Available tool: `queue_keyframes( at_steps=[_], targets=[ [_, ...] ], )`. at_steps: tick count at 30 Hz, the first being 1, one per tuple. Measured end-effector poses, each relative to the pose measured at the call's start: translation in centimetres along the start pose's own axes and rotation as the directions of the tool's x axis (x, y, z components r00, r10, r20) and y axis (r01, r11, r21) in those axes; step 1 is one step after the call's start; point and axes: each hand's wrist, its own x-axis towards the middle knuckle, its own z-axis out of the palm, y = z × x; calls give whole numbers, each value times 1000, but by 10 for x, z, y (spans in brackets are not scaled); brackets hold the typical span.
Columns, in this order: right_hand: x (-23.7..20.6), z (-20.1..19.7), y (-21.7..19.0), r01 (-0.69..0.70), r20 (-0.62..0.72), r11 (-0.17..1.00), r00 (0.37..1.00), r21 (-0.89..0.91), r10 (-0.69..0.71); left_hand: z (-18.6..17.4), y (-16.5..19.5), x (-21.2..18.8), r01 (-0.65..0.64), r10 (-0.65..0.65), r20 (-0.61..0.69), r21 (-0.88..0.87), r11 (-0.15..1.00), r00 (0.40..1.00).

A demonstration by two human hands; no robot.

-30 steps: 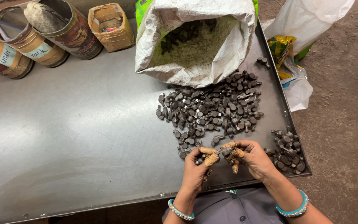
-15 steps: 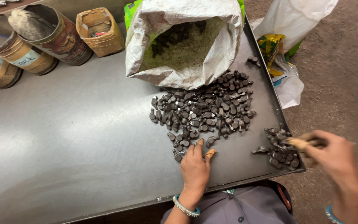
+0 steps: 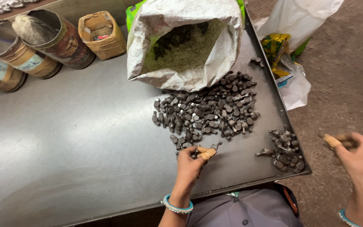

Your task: The person picks small dark metal castings one at a time from a pile on a metal table, turns and handles each piece with their fingers, and places pieces into separate piles on the table, occasionally tossing pieces into a large open sack at the head of the table.

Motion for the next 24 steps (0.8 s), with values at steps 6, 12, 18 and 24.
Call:
queue_keyframes(
  at_steps=[6,12,18,24],
  targets=[
    [-60,78,-124,305,407,864,786,401,-466,-13,-1,-10,254,-224,130,-310,916,966],
    [-74,145,-144,116,581,730,528,673,-619,-12,-17,-9,219,-162,174,-394,893,971],
    [-65,170,-102,-79,570,662,590,746,-572,-11,-30,-7,232,-169,171,-472,850,971],
    [-70,171,-93,-185,550,597,656,781,-517,-4,-38,-4,330,-274,184,-524,786,944]
  ],
)
